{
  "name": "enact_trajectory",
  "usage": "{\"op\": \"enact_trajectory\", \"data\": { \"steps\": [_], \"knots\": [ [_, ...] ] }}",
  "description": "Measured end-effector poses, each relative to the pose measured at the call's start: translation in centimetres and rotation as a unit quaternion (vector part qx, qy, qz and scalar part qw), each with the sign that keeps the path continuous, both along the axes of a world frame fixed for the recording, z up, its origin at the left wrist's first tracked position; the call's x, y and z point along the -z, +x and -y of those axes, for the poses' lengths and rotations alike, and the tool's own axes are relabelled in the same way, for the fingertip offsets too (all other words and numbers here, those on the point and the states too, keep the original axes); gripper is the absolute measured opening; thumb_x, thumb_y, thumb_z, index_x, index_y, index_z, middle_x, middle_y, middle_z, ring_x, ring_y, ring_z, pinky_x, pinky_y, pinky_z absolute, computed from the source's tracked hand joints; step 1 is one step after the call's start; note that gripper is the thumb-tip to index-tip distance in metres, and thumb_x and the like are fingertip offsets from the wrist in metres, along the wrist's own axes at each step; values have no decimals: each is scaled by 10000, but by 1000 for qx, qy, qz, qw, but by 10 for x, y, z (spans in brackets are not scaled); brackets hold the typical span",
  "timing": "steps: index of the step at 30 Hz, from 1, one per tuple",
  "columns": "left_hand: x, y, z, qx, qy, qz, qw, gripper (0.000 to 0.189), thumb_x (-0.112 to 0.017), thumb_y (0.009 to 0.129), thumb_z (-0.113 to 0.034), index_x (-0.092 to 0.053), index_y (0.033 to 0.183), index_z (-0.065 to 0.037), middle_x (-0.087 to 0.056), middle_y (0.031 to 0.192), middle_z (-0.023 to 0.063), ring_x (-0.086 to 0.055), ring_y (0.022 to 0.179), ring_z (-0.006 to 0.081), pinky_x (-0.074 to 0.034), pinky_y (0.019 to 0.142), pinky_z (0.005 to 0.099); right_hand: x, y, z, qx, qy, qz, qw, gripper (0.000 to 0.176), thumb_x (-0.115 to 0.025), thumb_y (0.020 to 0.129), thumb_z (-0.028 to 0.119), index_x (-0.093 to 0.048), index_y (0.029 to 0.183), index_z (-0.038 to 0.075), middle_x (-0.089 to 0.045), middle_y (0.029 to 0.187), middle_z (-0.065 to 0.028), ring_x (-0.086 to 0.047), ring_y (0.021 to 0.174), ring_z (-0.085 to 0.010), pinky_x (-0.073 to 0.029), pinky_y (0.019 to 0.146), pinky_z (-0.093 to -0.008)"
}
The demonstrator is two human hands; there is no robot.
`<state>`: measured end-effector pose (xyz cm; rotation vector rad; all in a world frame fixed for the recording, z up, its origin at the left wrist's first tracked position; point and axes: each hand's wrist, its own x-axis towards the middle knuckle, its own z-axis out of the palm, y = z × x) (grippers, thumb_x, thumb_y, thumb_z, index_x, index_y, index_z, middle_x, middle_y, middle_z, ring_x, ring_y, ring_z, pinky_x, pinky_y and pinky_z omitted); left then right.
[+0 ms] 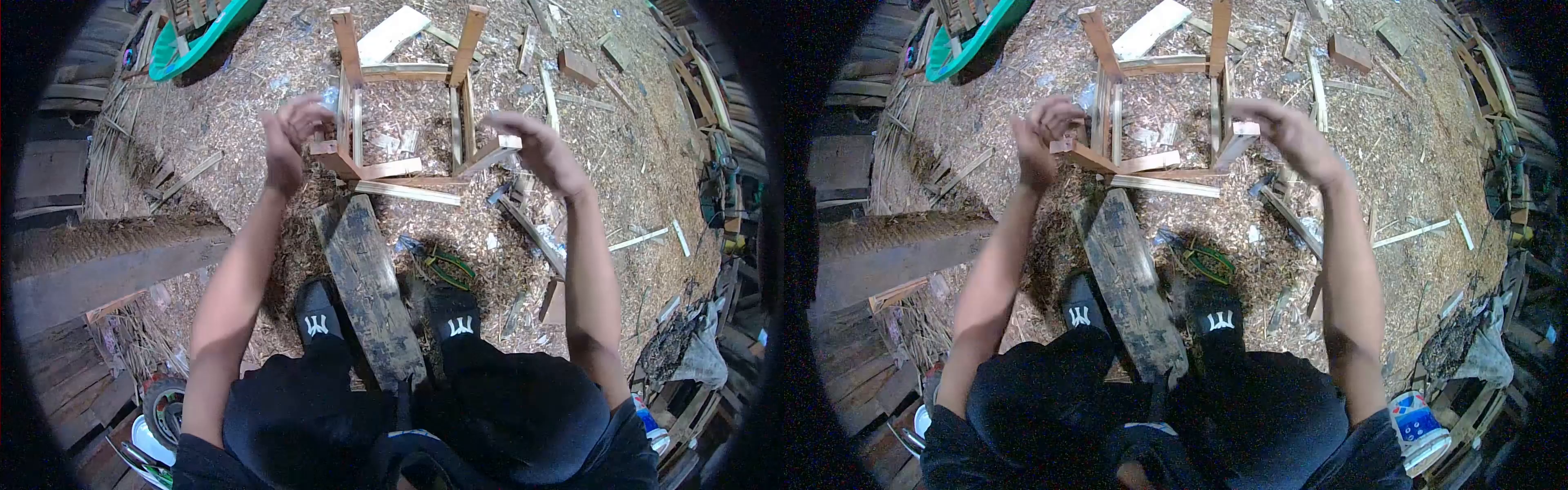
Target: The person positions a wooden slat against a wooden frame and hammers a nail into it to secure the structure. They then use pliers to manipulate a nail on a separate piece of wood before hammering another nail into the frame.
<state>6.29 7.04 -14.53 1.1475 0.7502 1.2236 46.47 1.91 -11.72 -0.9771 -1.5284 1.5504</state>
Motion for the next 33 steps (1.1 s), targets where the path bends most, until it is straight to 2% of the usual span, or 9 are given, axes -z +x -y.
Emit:
{"op": "enact_trajectory", "data": {
  "steps": [2,3,4,5,9,12,14,30,33],
  "knots": [
    [-2,-9,-38,-70,-25,-195,978,676,-532,982,-593,-543,1298,5,-683,1041,163,-663,977,223,-540,869,350,3,9,-27,49,-2,-27,998,898,-632,816,748,-553,1414,82,-609,1346,-152,-604,1226,-291,-448,1095,-454],
    [-1,-4,-54,-71,-26,-194,978,676,-532,982,-593,-543,1298,5,-683,1041,163,-663,977,223,-540,869,350,0,9,-43,110,10,87,990,915,-662,814,721,-520,1434,63,-605,1351,-162,-590,1250,-301,-454,1087,-456],
    [-4,4,-69,-99,5,-302,948,676,-590,964,-558,-524,1334,3,-680,1088,180,-662,1029,240,-545,879,374,-1,6,-59,168,24,200,965,937,-693,813,695,-488,1455,44,-602,1355,-171,-576,1273,-310,-460,1079,-458],
    [-3,12,-83,-126,35,-406,905,690,-647,946,-524,-505,1370,2,-677,1135,198,-661,1081,256,-551,890,397,6,1,-78,166,24,200,965,937,-693,813,695,-488,1455,44,-602,1355,-171,-576,1273,-310,-460,1079,-458],
    [18,42,-131,-157,119,-437,878,705,-703,894,-546,-570,1331,-9,-693,1133,201,-671,1108,261,-553,877,404,37,-37,-137,279,114,277,913,770,-717,867,562,-535,1409,45,-628,1321,-193,-626,1194,-340,-503,1013,-455],
    [7,66,-139,-131,68,-460,876,594,-728,863,-555,-704,1148,-34,-738,1022,174,-716,989,229,-555,855,384,47,-53,-160,291,135,321,891,625,-708,888,508,-634,1291,35,-681,1210,-220,-676,1093,-356,-520,962,-443],
    [5,76,-137,-191,16,-401,896,494,-726,864,-543,-769,986,-67,-759,890,136,-739,875,218,-557,842,364,58,-54,-170,319,157,315,880,507,-685,905,452,-703,1133,0,-723,1029,-247,-705,1004,-362,-528,903,-432],
    [34,74,-151,-275,24,-412,868,414,-758,859,-509,-793,924,-102,-765,815,84,-734,733,212,-568,744,368,76,-44,-175,360,116,277,883,429,-701,884,411,-744,1084,34,-737,842,-204,-734,787,-299,-562,786,-404],
    [32,75,-150,-279,12,-422,862,383,-767,863,-474,-784,939,-99,-766,856,94,-735,792,204,-561,765,362,78,-42,-175,359,67,279,888,536,-717,872,491,-731,1139,27,-751,873,-178,-737,814,-273,-560,821,-401]
  ]
}}
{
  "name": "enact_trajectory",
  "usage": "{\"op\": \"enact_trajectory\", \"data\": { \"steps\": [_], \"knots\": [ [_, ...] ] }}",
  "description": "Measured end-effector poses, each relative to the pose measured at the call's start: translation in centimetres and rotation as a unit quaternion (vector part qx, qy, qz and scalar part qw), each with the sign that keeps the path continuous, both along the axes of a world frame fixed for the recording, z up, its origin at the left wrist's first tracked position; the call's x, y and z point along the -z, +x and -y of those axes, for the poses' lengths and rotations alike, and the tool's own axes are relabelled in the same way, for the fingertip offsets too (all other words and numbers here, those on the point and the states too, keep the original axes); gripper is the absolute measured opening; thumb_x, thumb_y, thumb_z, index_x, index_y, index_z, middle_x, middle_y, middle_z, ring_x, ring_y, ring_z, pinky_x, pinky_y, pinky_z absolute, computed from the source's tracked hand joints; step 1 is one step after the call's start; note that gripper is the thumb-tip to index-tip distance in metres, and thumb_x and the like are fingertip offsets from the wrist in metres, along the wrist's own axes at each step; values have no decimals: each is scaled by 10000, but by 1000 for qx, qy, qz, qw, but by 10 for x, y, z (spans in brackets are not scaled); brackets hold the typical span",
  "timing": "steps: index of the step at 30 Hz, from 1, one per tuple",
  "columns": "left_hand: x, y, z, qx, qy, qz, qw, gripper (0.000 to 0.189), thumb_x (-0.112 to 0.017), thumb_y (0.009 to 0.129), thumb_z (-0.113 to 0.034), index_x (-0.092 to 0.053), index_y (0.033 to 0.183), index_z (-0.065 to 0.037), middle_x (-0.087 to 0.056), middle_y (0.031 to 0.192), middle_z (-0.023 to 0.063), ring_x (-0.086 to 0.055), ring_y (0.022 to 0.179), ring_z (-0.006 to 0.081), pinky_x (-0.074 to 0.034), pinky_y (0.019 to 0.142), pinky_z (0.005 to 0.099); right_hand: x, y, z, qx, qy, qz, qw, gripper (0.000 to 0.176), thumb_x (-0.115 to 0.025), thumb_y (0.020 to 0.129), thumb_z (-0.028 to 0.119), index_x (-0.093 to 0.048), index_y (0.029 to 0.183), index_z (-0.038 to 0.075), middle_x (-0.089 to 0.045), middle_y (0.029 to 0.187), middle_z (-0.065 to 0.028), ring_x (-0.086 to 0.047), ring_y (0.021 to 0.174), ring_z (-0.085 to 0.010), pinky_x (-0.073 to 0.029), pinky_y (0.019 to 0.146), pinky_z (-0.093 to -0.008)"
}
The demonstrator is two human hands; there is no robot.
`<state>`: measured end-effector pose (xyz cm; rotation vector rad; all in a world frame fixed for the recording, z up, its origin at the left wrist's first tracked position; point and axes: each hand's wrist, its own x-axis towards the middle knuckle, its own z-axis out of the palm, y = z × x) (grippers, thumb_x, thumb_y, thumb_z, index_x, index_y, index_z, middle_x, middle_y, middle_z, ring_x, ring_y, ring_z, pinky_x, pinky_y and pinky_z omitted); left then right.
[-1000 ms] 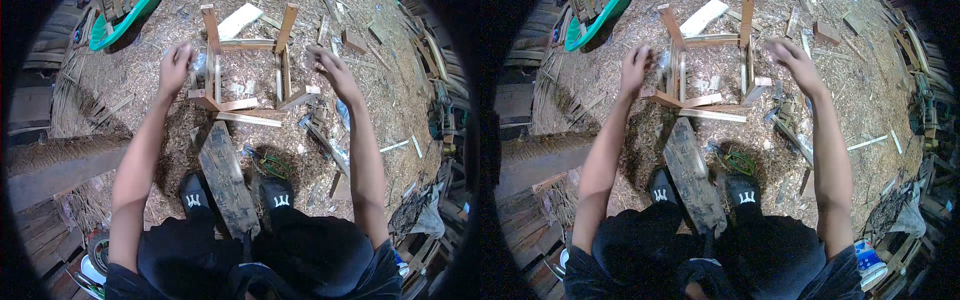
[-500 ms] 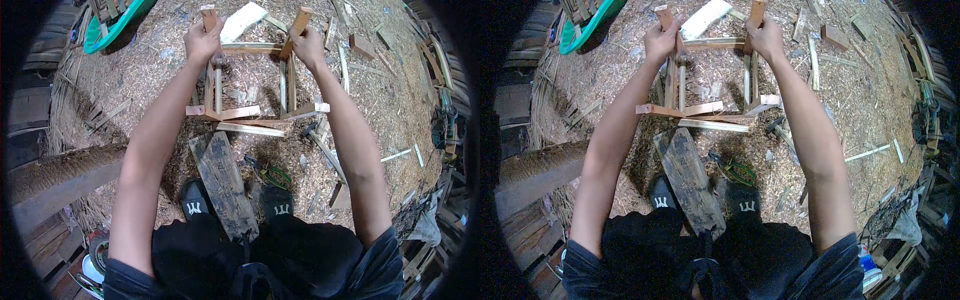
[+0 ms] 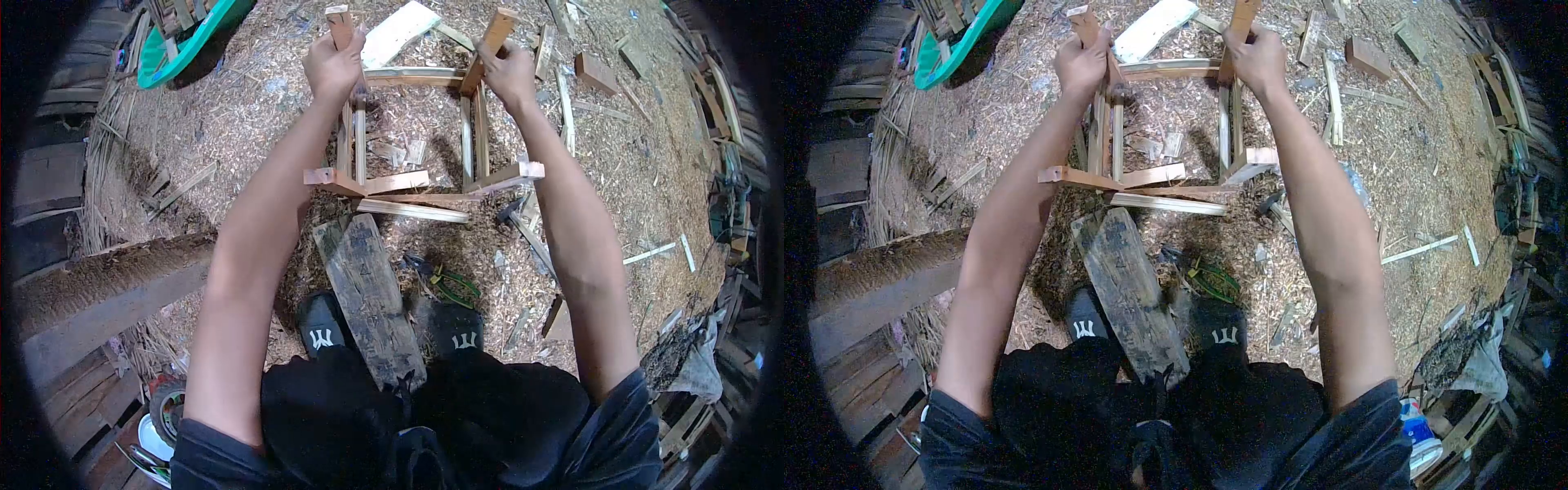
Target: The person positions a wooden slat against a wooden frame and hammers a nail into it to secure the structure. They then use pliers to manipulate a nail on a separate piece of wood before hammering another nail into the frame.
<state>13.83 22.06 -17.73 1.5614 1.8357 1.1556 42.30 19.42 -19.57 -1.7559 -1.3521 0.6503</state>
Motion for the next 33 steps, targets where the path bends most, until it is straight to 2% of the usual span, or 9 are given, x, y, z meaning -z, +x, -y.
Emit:
{"op": "enact_trajectory", "data": {
  "steps": [3,6,9,12,19,23,26,28,33],
  "knots": [
    [4,-11,16,131,-28,112,985,658,-753,859,-518,-624,1291,-39,-720,1130,151,-703,1009,253,-530,876,366,-7,-1,32,-76,-28,16,997,866,-671,871,641,-529,1401,-28,-701,1186,-211,-671,1114,-337,-500,1002,-458],
    [76,-52,42,65,-76,112,989,797,-742,853,-555,-533,1386,0,-696,1161,172,-690,1005,265,-522,898,371,33,6,87,-37,-70,12,997,866,-662,899,593,-464,1444,-50,-648,1269,-254,-619,1201,-386,-463,1062,-464],
    [54,-57,86,32,-233,27,972,786,-753,849,-540,-556,1365,20,-701,1143,194,-683,1012,263,-514,908,368,58,-1,129,-29,-104,-73,992,642,-743,882,376,-589,1329,-58,-669,1246,-244,-663,1136,-318,-507,980,-391],
    [21,-40,101,117,-223,-5,968,736,-754,849,-533,-609,1309,23,-719,1112,187,-694,995,272,-521,886,370,44,-9,126,-27,-112,-84,990,506,-752,865,289,-667,1212,-70,-691,1194,-248,-687,1091,-286,-524,932,-372],
    [62,-40,92,87,-169,90,978,350,-693,877,-252,-731,1139,-23,-756,912,146,-717,817,221,-546,759,376,77,-1,122,-24,-12,20,999,355,-692,883,151,-684,1128,-106,-713,1115,-253,-712,1010,-301,-549,875,-404],
    [18,-13,76,92,-140,25,986,337,-662,855,-234,-741,1120,-42,-755,895,154,-719,786,243,-549,738,385,26,2,118,11,-39,-35,999,418,-646,918,144,-598,1219,-143,-690,1141,-295,-700,1040,-333,-546,893,-430],
    [10,9,45,169,-127,20,977,345,-641,836,-212,-740,1121,-47,-754,890,158,-720,799,244,-546,732,391,8,24,111,53,3,79,995,319,-634,917,177,-704,1066,-97,-709,1011,-313,-729,930,-361,-553,856,-422],
    [15,30,30,175,-133,-26,975,335,-596,828,-166,-747,1102,-45,-751,886,174,-727,824,264,-544,725,397,19,51,101,58,-31,89,994,315,-629,914,191,-715,1045,-82,-703,952,-319,-726,904,-385,-552,837,-430],
    [49,60,39,148,-197,96,965,326,-672,894,-246,-734,1138,-37,-745,908,123,-691,836,212,-526,745,362,66,66,113,64,-27,131,989,321,-628,899,198,-714,1080,-53,-695,874,-307,-712,874,-430,-543,793,-460]
  ]
}}
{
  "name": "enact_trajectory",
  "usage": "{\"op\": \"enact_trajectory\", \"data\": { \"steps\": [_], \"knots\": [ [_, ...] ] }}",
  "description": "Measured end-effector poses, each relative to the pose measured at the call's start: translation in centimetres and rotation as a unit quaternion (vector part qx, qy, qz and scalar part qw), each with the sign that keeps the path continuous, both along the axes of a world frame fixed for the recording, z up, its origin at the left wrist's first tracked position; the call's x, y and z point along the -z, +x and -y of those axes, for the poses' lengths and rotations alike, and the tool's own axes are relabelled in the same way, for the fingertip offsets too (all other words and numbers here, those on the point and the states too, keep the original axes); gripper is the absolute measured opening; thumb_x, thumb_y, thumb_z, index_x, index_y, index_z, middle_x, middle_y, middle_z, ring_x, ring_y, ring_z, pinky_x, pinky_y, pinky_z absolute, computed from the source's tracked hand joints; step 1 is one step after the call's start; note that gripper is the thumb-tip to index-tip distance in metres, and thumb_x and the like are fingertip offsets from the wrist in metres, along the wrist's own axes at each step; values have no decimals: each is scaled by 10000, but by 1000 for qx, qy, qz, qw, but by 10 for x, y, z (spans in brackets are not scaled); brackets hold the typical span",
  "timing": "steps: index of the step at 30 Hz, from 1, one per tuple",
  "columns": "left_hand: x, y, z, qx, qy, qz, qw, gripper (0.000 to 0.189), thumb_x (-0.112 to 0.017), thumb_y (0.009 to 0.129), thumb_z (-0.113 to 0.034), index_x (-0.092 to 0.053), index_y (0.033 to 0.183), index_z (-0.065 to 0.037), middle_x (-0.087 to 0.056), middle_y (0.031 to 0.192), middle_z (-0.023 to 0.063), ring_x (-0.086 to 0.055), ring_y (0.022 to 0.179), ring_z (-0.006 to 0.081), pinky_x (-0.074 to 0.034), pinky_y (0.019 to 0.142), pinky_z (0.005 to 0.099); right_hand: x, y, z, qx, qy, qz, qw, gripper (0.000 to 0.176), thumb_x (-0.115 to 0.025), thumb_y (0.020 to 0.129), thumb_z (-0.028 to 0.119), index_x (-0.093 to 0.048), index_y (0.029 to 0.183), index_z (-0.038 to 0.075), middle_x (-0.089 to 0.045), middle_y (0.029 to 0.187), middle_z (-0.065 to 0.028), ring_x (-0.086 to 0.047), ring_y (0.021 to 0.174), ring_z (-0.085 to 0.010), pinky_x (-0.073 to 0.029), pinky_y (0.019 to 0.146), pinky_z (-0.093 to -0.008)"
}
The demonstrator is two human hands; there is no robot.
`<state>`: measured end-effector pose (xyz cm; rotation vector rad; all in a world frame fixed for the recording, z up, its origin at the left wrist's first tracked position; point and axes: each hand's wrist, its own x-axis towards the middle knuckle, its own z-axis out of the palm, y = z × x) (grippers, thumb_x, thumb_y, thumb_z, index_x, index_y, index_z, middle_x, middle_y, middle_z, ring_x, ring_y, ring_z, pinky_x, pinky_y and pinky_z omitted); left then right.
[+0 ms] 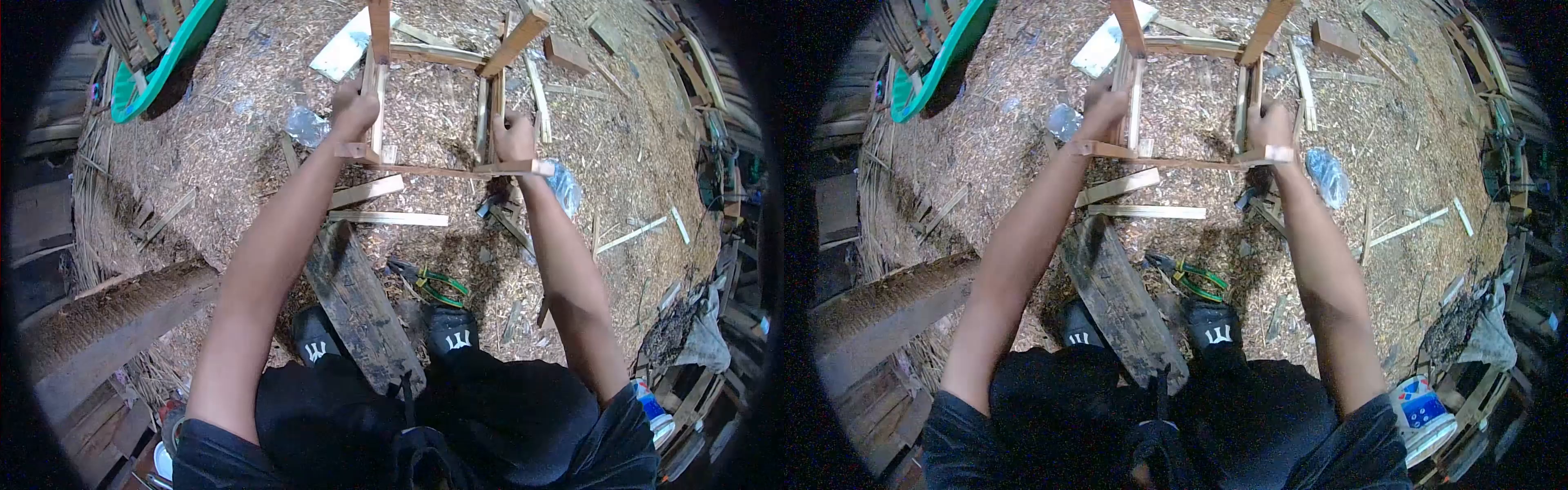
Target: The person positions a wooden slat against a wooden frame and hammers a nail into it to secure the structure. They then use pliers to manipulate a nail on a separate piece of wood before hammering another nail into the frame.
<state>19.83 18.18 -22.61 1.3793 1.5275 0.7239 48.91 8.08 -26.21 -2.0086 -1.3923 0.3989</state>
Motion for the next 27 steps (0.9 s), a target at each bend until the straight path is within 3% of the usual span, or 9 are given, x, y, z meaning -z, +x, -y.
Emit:
{"op": "enact_trajectory", "data": {
  "steps": [3,5,9,12,13,15,21,25,27],
  "knots": [
    [12,-6,-8,9,-13,-58,998,354,-704,899,-288,-730,1168,-61,-734,902,86,-665,840,182,-519,772,352,-20,-11,3,7,-25,-25,999,353,-639,922,232,-711,1056,-87,-710,915,-305,-722,882,-388,-538,823,-425],
    [20,-12,-11,41,1,-24,999,441,-627,857,-276,-694,1257,-105,-745,1061,126,-718,903,243,-547,804,358,-24,-4,5,-12,-34,-20,999,431,-647,949,313,-698,1100,-87,-729,928,-276,-727,872,-369,-539,822,-424],
    [-5,-32,19,41,-65,71,994,493,-653,878,-269,-637,1345,-112,-698,1204,130,-647,1094,193,-509,920,337,-24,5,24,1,-114,-120,986,477,-623,1001,391,-684,1211,-32,-752,1035,-205,-720,969,-304,-535,865,-391],
    [24,-73,48,83,-24,224,971,539,-671,893,-225,-581,1393,-45,-673,1250,134,-623,1143,195,-485,985,326,-17,12,64,-82,27,-144,986,401,-586,871,37,-645,1257,-55,-664,1207,-271,-635,1185,-301,-443,1063,-347],
    [27,-87,51,85,-23,224,971,539,-671,893,-225,-581,1393,-45,-673,1250,134,-623,1143,195,-485,985,326,-17,15,74,-81,28,-144,986,401,-586,871,37,-645,1257,-55,-664,1207,-271,-635,1185,-301,-443,1063,-347],
    [27,-108,59,195,-71,-69,976,666,-695,884,-154,-449,1483,2,-606,1358,159,-587,1218,223,-467,1030,325,-21,16,96,-57,-51,-95,992,446,-547,790,-42,-653,1223,-65,-679,1190,-249,-636,1177,-362,-438,1079,-392],
    [12,-107,110,261,14,44,964,748,-711,920,-128,-317,1544,-8,-550,1417,186,-613,1176,244,-516,971,347,-31,0,118,-117,-24,-44,992,410,-645,842,18,-653,1251,0,-622,1312,-228,-576,1259,-353,-421,1116,-399],
    [-23,-93,117,259,-42,27,965,802,-727,931,-176,-258,1567,-39,-569,1392,188,-618,1166,244,-514,963,353,-32,-13,119,-96,-15,-159,983,454,-713,833,50,-631,1278,11,-654,1235,-208,-635,1135,-356,-478,1023,-414],
    [15,-107,106,292,-8,21,956,781,-728,932,-188,-283,1565,-76,-596,1349,190,-622,1161,250,-516,953,358,-40,-20,117,-115,-23,-114,987,445,-730,830,58,-635,1262,11,-668,1186,-199,-663,1057,-339,-511,952,-407]
  ]
}}
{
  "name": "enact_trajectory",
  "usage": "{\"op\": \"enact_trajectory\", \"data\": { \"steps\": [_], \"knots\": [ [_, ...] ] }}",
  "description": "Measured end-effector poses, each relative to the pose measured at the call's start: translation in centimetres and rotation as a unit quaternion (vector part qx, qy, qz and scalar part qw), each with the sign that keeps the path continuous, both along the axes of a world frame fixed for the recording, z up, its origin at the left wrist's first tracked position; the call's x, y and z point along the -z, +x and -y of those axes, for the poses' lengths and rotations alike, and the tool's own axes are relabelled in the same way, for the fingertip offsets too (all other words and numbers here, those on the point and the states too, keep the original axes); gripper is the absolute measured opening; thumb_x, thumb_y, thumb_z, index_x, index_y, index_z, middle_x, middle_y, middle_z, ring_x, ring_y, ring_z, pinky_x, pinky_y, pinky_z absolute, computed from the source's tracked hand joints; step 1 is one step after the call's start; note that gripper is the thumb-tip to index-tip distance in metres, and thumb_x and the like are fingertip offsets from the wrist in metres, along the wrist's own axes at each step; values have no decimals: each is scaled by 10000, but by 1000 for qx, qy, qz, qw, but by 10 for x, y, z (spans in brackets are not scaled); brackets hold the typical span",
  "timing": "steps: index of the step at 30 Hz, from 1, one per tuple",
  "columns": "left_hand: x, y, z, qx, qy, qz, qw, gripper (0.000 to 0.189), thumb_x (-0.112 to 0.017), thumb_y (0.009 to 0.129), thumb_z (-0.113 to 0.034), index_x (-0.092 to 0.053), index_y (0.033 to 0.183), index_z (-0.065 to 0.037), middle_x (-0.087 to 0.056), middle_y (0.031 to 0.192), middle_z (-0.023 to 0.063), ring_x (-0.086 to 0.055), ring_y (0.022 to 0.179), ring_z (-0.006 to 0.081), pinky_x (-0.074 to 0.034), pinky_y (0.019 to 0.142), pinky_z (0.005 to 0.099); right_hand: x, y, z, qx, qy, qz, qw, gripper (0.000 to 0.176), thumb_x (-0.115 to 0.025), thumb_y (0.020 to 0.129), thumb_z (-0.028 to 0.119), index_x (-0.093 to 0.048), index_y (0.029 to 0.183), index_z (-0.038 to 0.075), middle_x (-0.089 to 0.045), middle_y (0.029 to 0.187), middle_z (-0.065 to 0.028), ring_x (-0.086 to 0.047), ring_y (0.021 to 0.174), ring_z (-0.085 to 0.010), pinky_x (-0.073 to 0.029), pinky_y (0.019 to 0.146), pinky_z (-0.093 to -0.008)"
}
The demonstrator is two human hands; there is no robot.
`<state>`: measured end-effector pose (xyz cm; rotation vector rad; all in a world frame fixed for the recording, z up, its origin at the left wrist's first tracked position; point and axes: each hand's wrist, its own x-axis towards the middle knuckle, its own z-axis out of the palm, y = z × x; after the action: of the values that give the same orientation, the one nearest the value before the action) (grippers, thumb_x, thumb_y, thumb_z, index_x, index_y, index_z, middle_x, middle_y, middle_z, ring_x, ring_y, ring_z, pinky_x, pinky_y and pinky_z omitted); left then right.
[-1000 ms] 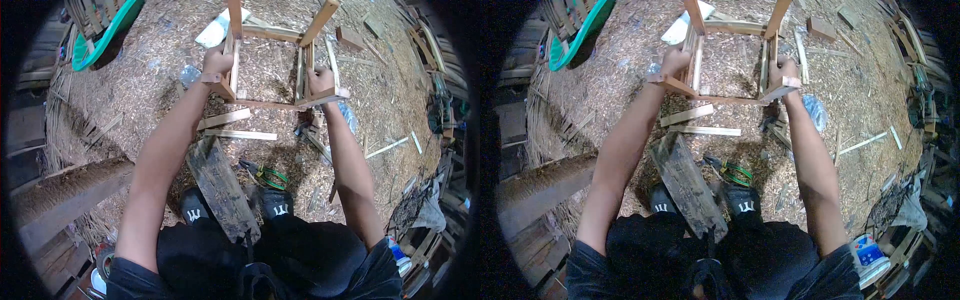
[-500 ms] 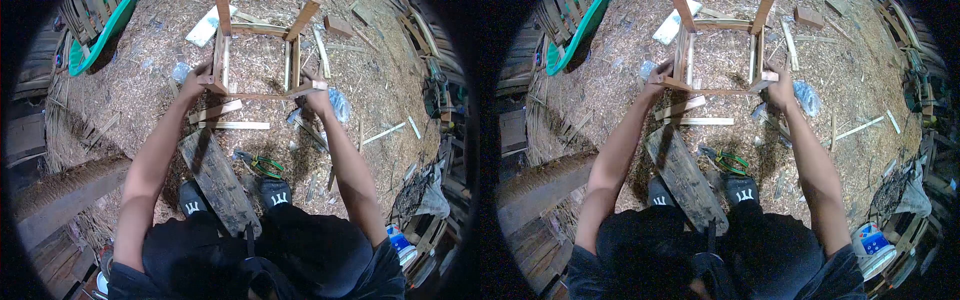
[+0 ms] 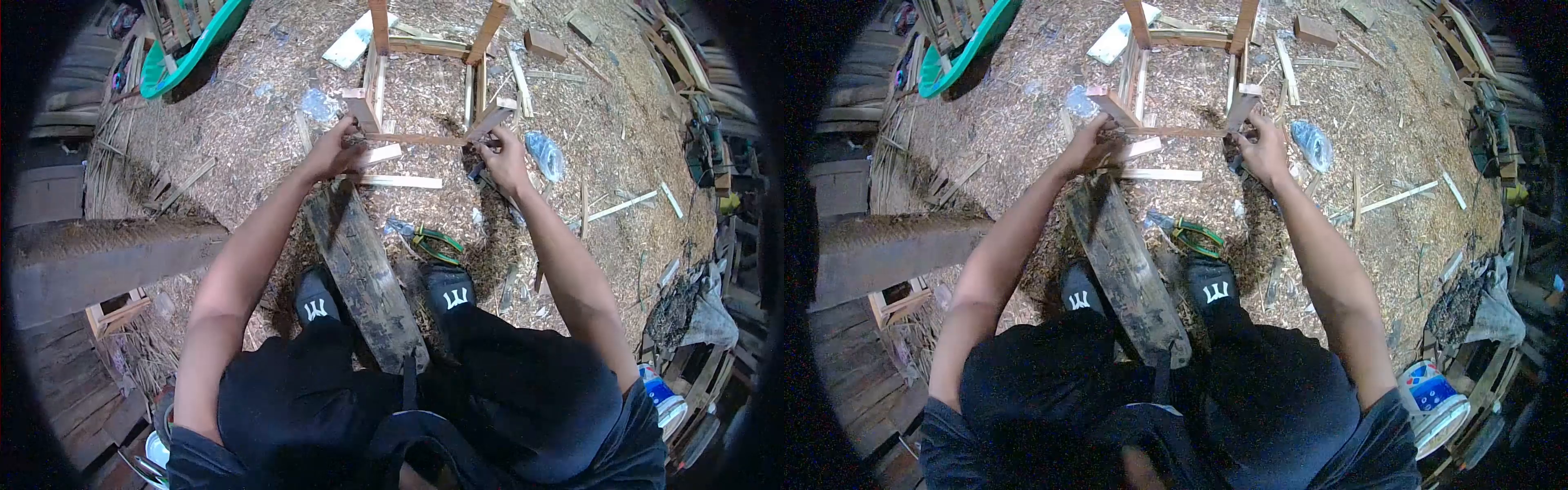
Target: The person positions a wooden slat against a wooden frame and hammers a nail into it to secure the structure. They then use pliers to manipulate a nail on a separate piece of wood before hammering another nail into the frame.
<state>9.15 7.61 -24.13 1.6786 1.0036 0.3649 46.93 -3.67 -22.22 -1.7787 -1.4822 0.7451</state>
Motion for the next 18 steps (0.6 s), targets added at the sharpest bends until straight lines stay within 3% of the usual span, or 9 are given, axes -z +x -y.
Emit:
{"op": "enact_trajectory", "data": {
  "steps": [1,2,6,9,11,12,14,16,18],
  "knots": [
    [0,0,1,-7,34,-26,999,758,-719,940,-202,-297,1561,-95,-606,1330,193,-629,1150,252,-519,945,363,-3,-2,2,-5,40,81,996,423,-739,842,76,-637,1248,10,-675,1174,-203,-676,1023,-317,-529,910,-398],
    [0,0,1,-13,67,-51,996,736,-711,948,-217,-312,1558,-114,-617,1310,195,-637,1138,254,-522,937,368,-4,-6,6,-5,41,81,996,423,-739,842,76,-637,1248,10,-675,1174,-203,-676,1023,-317,-529,910,-398],
    [-19,-6,25,-53,6,-20,998,665,-716,939,-220,-406,1521,-135,-630,1307,195,-645,1135,274,-523,943,376,-7,-19,27,48,-11,-8,999,479,-732,872,107,-574,1319,37,-694,1121,-177,-691,949,-285,-538,881,-385],
    [-15,-22,29,-34,50,-98,993,513,-697,928,-116,-541,1417,-97,-633,1332,159,-636,1174,226,-523,958,348,7,-17,37,53,-16,-46,997,440,-712,882,98,-584,1302,69,-699,1102,-153,-693,906,-271,-536,871,-374],
    [-16,-28,32,-10,71,-231,970,489,-755,863,-236,-632,1314,-95,-660,1187,218,-648,1068,383,-538,902,425,13,-12,40,32,-55,-22,998,397,-708,886,101,-604,1267,65,-701,1090,-150,-695,909,-267,-536,868,-374],
    [-16,-28,34,-10,72,-231,970,489,-755,863,-236,-632,1314,-95,-660,1187,218,-648,1068,383,-538,902,425,15,-9,40,12,-94,4,996,354,-703,890,104,-624,1233,62,-702,1077,-147,-696,911,-263,-537,865,-375],
    [-7,-28,36,4,215,-296,931,478,-769,839,-263,-655,1267,-85,-653,1124,232,-634,1037,413,-523,907,470,17,-11,40,-10,-66,40,997,291,-695,897,109,-651,1177,43,-705,1031,-144,-698,919,-265,-538,862,-373],
    [-1,-27,34,-32,229,-278,932,483,-770,832,-257,-654,1270,-87,-650,1116,231,-622,1066,421,-505,938,492,16,-15,44,-17,-98,-21,995,242,-665,919,64,-648,1153,0,-719,1043,-127,-696,965,-215,-552,872,-355],
    [-2,-25,33,-18,223,-320,921,406,-769,839,-266,-690,1167,-40,-671,1041,218,-649,1012,398,-523,871,462,15,-20,44,-23,-88,-8,996,250,-653,922,57,-656,1165,-2,-725,1016,-128,-692,974,-219,-540,892,-355]
  ]
}}
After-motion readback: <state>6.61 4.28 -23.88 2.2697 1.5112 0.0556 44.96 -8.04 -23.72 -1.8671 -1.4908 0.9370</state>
